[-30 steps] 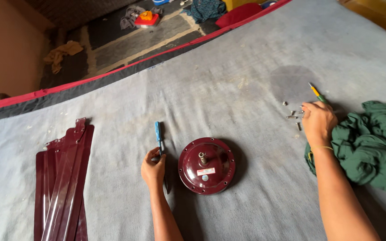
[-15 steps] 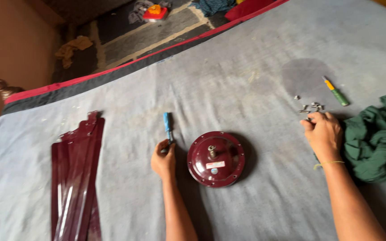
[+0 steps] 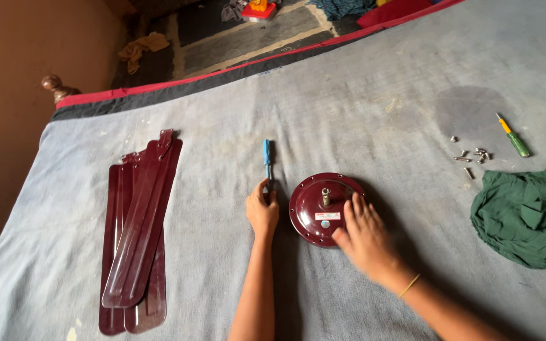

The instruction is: The person attaches maroon fan blades to the round motor housing of a ceiling fan on a bed, aligning each blade and driving screws with a screwdriver, picking screws from a pile on the sheet. The clip shows reassembly in progress; the fan is not fully completed on screen.

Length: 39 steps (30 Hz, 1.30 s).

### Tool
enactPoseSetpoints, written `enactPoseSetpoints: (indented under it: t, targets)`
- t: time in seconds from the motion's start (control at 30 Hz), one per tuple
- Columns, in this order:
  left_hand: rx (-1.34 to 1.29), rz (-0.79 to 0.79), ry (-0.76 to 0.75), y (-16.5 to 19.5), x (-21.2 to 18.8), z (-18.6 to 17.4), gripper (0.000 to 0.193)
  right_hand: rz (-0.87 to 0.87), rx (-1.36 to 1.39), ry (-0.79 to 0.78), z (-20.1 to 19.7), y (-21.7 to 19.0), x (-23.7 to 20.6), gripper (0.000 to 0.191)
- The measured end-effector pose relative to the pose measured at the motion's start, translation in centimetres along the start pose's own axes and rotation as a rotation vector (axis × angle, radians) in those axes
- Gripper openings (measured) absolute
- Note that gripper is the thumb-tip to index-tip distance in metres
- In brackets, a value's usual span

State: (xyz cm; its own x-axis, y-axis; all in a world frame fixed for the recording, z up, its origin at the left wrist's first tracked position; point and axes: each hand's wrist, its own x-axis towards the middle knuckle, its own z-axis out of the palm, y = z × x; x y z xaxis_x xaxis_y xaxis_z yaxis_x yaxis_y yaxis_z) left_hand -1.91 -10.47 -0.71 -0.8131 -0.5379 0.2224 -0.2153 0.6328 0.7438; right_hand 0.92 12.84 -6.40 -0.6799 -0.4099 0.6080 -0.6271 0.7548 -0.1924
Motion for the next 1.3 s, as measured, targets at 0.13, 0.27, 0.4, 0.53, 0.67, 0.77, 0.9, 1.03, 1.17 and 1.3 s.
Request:
enactPoseSetpoints:
  t: [0.13,0.27,0.4,0.53,0.67,0.77,0.9,1.03,1.17,1.3]
  targets:
    - [-0.180,0.214,0.015,-1.2,-1.4,-0.4,0.036,0.070,0.189,-0.179,-2.4,-1.4,-2.2,0.048]
    - [-0.073,0.244,0.014,-0.7,-1.8,-0.1,0.027,0.305,0.026,0.015,-8.2,5.1,-1.8,0.026]
    - [-0.064,0.250,0.063,0.7,-2.3,0.0,0.021,0.514,-0.922,-0.201,-13.7,12.0,-3.5,0.056]
    - [-0.071,0.267,0.103,1.9,-2.6,-0.6,0.018,0.858,-0.535,-0.400,-16.9,14.8,-5.2,0.047]
    - [-0.289,0.143,0.066,2.2,-2.9,-0.7,0.025,0.791,-0.260,-0.909,-19.7,13.1,-7.2,0.046]
    - [-0.733,-0.036,-0.061,2.8,-3.4,0.5,0.042,0.416,0.423,-1.269,-20.8,6.8,-7.8,0.042]
    - [-0.916,0.024,-0.206,3.9,-4.5,1.8,0.058,0.117,0.481,-0.706,-17.1,0.0,-4.5,0.042]
    - [-0.724,0.077,-0.138,3.9,-5.0,1.4,0.057,0.273,0.202,-0.213,-8.2,0.8,2.5,0.049]
    - [-0.682,0.052,-0.115,4.1,-4.8,1.3,0.058,0.097,0.104,-0.208,-0.6,3.5,8.0,0.059]
    - [-0.674,0.056,-0.114,3.8,-4.3,1.5,0.062,0.157,0.128,-0.380,1.3,4.1,10.3,0.054]
